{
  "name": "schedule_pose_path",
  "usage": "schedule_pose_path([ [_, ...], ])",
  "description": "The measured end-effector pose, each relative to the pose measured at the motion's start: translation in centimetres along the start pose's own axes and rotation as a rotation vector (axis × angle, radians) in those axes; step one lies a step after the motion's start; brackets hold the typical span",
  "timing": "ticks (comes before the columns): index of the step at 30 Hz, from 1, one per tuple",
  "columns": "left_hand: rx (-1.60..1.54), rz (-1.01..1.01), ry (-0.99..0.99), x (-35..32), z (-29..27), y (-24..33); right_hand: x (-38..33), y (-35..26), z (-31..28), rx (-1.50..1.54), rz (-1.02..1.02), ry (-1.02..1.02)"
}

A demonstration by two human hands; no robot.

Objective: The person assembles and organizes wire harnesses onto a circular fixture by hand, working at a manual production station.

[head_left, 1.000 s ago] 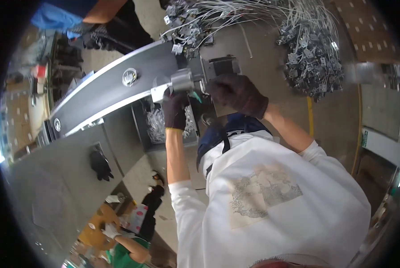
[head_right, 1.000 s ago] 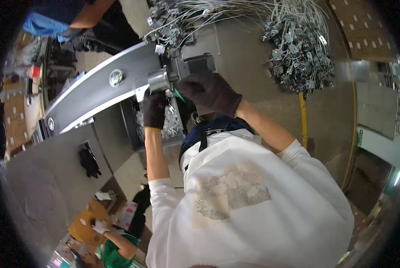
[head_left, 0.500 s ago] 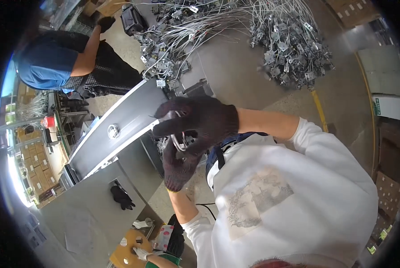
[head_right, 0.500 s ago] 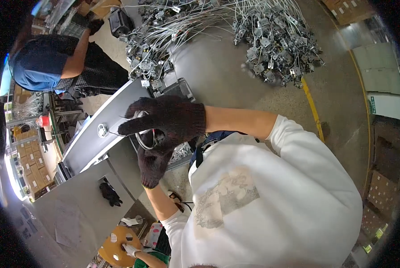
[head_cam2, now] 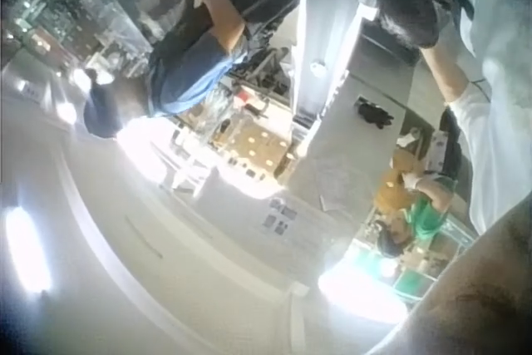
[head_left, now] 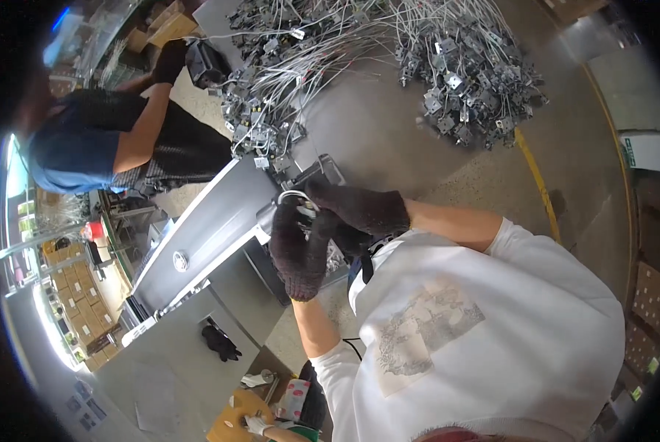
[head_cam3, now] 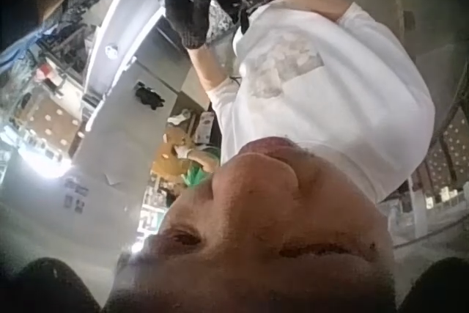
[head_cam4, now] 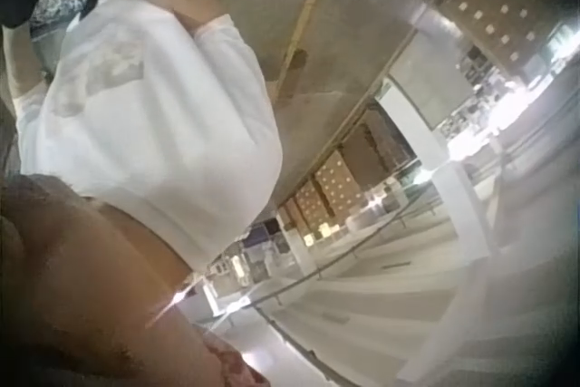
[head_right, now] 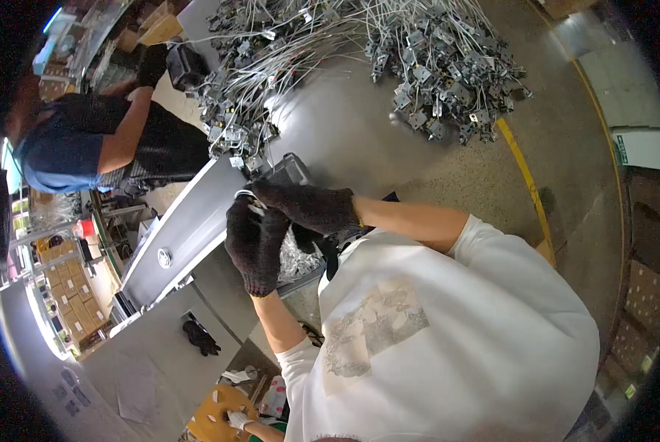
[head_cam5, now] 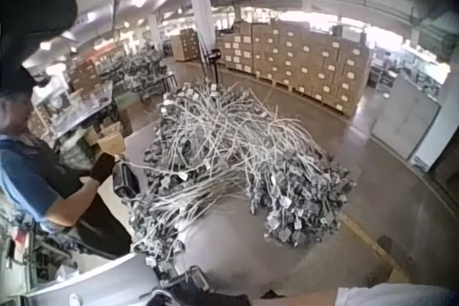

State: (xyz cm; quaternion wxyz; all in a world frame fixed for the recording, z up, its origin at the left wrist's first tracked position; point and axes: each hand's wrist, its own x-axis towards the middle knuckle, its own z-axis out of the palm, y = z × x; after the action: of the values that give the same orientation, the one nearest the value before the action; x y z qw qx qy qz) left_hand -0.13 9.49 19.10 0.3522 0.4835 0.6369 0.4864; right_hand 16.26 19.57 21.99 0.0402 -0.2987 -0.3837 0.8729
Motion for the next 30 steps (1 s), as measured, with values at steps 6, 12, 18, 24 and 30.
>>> schedule_pose_path([
  [6,0.461,0.273,0.031,10.2,-7.1,-5.3,-2.1,1.1,-6.4,-0.250,-0.101,0.266],
  [12,0.883,0.193,-0.089,14.6,-15.6,-22.1,-6.9,2.6,-12.9,-0.330,-0.222,0.623],
  [18,1.359,0.086,-0.106,13.2,-17.1,-25.3,-11.8,3.1,-19.2,-1.219,-0.382,1.258],
  [24,1.044,0.336,0.231,12.8,-17.8,-17.4,-8.8,2.5,-24.3,-1.690,-0.172,1.589],
  [30,0.783,0.468,0.404,10.2,-11.2,-4.9,-9.2,0.9,-22.4,-1.539,-0.271,1.567],
])
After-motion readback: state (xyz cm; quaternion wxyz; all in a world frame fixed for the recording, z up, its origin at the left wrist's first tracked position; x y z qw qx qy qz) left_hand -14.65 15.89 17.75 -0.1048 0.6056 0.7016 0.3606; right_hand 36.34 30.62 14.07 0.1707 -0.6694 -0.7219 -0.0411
